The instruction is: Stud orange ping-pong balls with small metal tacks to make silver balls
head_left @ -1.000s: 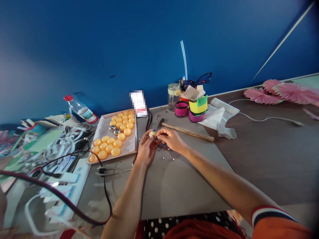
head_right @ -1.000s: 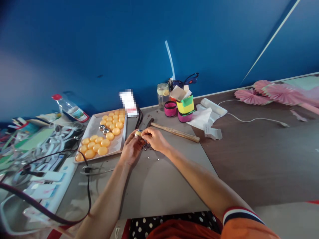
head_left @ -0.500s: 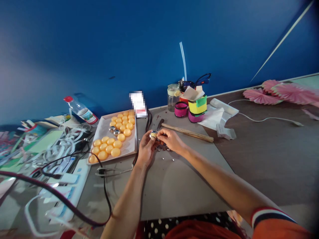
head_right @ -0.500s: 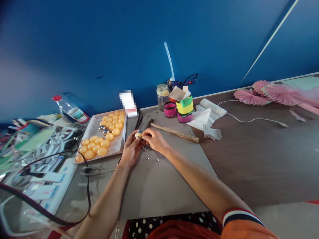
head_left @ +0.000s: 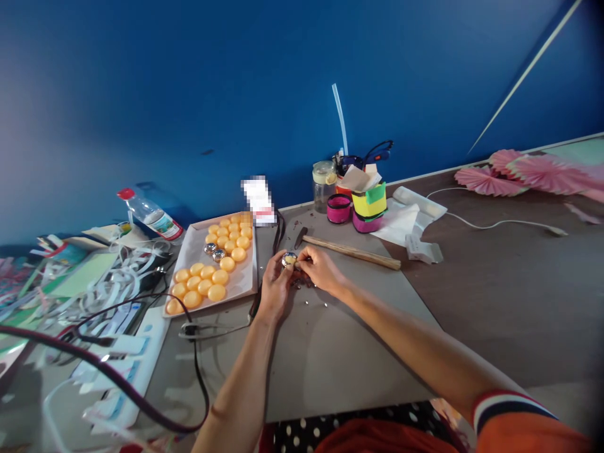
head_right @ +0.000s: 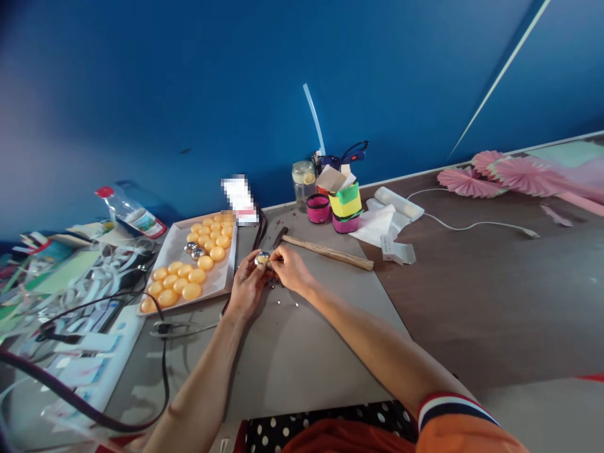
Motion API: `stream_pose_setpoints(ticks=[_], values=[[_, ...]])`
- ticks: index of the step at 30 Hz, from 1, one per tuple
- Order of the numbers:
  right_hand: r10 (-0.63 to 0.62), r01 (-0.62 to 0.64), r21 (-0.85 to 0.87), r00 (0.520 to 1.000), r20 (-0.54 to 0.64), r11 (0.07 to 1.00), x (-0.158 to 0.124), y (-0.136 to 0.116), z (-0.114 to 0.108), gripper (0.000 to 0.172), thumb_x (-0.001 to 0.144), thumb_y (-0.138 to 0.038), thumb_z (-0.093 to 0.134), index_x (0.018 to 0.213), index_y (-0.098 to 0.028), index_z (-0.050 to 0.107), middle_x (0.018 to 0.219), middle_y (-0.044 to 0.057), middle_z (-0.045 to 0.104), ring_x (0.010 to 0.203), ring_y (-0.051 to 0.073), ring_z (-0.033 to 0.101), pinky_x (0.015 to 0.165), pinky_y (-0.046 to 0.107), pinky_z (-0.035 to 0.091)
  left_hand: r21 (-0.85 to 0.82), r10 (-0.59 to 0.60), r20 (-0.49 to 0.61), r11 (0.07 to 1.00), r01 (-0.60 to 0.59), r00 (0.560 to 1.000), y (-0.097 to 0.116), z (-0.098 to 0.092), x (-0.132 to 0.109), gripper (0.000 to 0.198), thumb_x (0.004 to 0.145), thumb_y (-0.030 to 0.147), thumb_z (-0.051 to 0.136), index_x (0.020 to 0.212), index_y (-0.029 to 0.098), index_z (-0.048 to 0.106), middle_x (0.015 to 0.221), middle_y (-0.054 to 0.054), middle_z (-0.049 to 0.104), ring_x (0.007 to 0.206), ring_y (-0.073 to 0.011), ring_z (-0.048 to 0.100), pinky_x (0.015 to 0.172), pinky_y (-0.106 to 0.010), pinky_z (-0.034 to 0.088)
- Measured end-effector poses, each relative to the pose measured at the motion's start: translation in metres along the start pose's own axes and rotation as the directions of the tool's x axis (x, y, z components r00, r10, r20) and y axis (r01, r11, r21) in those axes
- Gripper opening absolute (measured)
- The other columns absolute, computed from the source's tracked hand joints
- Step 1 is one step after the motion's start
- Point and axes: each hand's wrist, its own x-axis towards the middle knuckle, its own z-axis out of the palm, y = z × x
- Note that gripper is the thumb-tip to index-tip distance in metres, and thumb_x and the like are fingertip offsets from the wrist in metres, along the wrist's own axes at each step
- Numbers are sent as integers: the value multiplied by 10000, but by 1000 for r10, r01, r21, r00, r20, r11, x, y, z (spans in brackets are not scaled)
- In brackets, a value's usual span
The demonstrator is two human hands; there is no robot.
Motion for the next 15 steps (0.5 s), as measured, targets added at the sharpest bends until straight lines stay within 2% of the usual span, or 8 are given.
stream_pose_setpoints(ticks=[5,7,9,11,13,15], values=[[-76,58,143,990,121,988,2,-6,-9,159,755,-341,546,745,-184,520,572,-56,487,484,87,438,487,222,365,-94,-24,51,995,29,998,5,0,1,392,696,265,730,1055,207,584,902,-15,642,676,-110,610,706,-279,497],[-119,112,50,980,158,992,4,-8,-20,180,798,-342,508,813,-174,569,619,-34,529,523,98,470,533,235,388,-141,-39,46,989,45,998,8,-1,3,407,687,251,736,1061,208,583,887,-11,645,658,-97,601,692,-262,490],[-182,217,-195,966,183,956,5,-8,-31,150,787,-274,537,849,-165,621,747,9,601,646,119,534,638,258,417,-182,-49,28,982,54,998,10,-2,5,432,672,228,746,1070,211,579,902,-11,647,645,-78,584,671,-238,482],[-210,293,-445,951,227,847,7,-5,-40,168,778,-218,557,906,-162,651,850,44,622,757,144,567,727,281,416,-196,-56,14,979,57,998,11,-2,5,449,658,207,753,1071,209,577,927,-17,651,620,-62,567,643,-217,473],[-201,345,-650,936,289,677,7,-2,-44,195,784,-195,559,946,-171,665,915,70,625,862,179,580,801,311,395,-187,-57,17,981,59,998,12,-2,5,446,660,207,752,1068,209,572,938,-24,657,599,-56,559,623,-211,467],[-166,370,-777,928,333,509,7,2,-43,189,800,-184,542,935,-182,674,948,86,626,933,208,577,842,335,368,-175,-56,27,983,59,998,11,-2,5,434,667,219,748,1060,218,565,930,-24,664,590,-57,557,615,-213,464]])
